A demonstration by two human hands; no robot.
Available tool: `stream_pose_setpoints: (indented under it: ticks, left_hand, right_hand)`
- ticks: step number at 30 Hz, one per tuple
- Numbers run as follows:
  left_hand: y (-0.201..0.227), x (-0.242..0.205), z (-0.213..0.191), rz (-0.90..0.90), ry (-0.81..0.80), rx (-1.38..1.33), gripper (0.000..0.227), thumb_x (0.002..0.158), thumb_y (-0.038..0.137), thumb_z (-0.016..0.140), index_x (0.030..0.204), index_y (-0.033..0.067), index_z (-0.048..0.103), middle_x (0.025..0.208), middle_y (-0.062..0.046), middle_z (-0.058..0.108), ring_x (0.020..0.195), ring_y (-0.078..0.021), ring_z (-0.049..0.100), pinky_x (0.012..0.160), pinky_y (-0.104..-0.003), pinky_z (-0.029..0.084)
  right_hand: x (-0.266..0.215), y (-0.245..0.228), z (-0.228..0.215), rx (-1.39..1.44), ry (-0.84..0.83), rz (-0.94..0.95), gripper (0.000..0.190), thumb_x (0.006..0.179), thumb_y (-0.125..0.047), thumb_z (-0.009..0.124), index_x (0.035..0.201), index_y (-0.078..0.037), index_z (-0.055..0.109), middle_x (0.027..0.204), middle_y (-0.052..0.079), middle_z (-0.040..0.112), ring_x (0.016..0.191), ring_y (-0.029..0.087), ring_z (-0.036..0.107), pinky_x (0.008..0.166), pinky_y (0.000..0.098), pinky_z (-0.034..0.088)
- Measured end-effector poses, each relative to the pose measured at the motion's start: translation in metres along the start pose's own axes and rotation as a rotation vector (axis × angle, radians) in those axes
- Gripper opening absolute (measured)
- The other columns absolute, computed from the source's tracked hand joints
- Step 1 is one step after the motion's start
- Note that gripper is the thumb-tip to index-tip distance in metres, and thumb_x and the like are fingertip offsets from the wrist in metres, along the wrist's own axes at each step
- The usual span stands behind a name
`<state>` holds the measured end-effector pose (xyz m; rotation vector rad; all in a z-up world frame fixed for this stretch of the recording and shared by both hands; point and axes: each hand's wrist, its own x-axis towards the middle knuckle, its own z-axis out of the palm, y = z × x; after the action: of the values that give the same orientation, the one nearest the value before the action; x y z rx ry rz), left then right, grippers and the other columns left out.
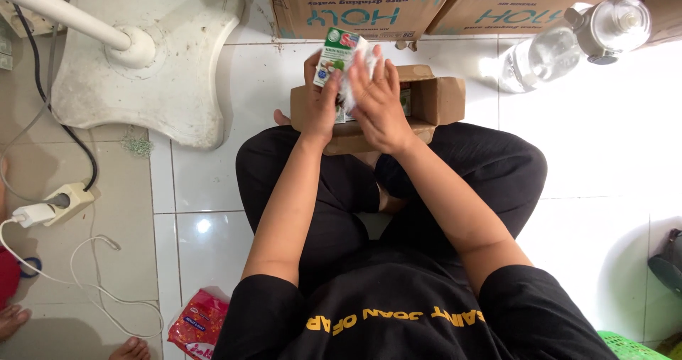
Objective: The person wraps small earphone boxes in protective foam and packs them into a cardboard box for shipping.
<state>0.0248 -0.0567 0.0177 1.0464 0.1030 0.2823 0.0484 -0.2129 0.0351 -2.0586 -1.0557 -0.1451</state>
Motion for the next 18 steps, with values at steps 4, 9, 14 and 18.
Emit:
stream_pose_setpoints:
  ticks: [4,9,14,18]
  left_hand:
    - [0.006,0.003,0.003,-0.059,0.014,0.036,0.047,0.098,0.035,0.070,0.137,0.0148,0.055,0.127,-0.007,0.069,0.116,-0.0211,0.067,0.098,-0.034,0.053]
    - [0.016,0.002,0.006,-0.229,0.069,0.129,0.045,0.090,0.036,0.071,0.128,0.0119,0.064,0.091,0.000,0.071,0.066,-0.0097,0.059,0.056,-0.024,0.049]
    - [0.007,0.004,0.002,-0.206,0.020,-0.016,0.051,0.092,0.032,0.074,0.137,0.0119,0.059,0.127,-0.008,0.070,0.117,-0.0206,0.066,0.100,-0.034,0.056]
    - [0.017,0.007,0.008,-0.167,0.001,0.012,0.041,0.094,0.032,0.071,0.129,0.0119,0.063,0.114,-0.006,0.072,0.098,-0.0169,0.070,0.074,-0.029,0.058]
  right_hand:
    - [0.004,0.004,0.007,-0.092,0.032,0.000,0.060,0.118,-0.029,0.038,0.169,-0.020,0.007,0.176,0.005,0.004,0.159,0.033,-0.021,0.132,0.0572,-0.013]
    - [0.010,-0.002,0.003,-0.042,0.103,0.180,0.061,0.122,-0.043,0.029,0.172,-0.019,0.002,0.179,0.004,-0.004,0.161,0.026,-0.027,0.135,0.0473,-0.011]
    - [0.015,-0.005,-0.005,0.059,0.129,0.238,0.068,0.118,-0.057,0.029,0.172,-0.021,0.009,0.179,0.003,0.000,0.165,0.032,-0.014,0.129,0.0553,0.014]
    - [0.018,-0.002,-0.008,0.053,0.101,0.227,0.056,0.119,-0.046,0.035,0.167,-0.018,0.034,0.176,0.001,0.006,0.166,0.027,0.000,0.124,0.0506,0.021]
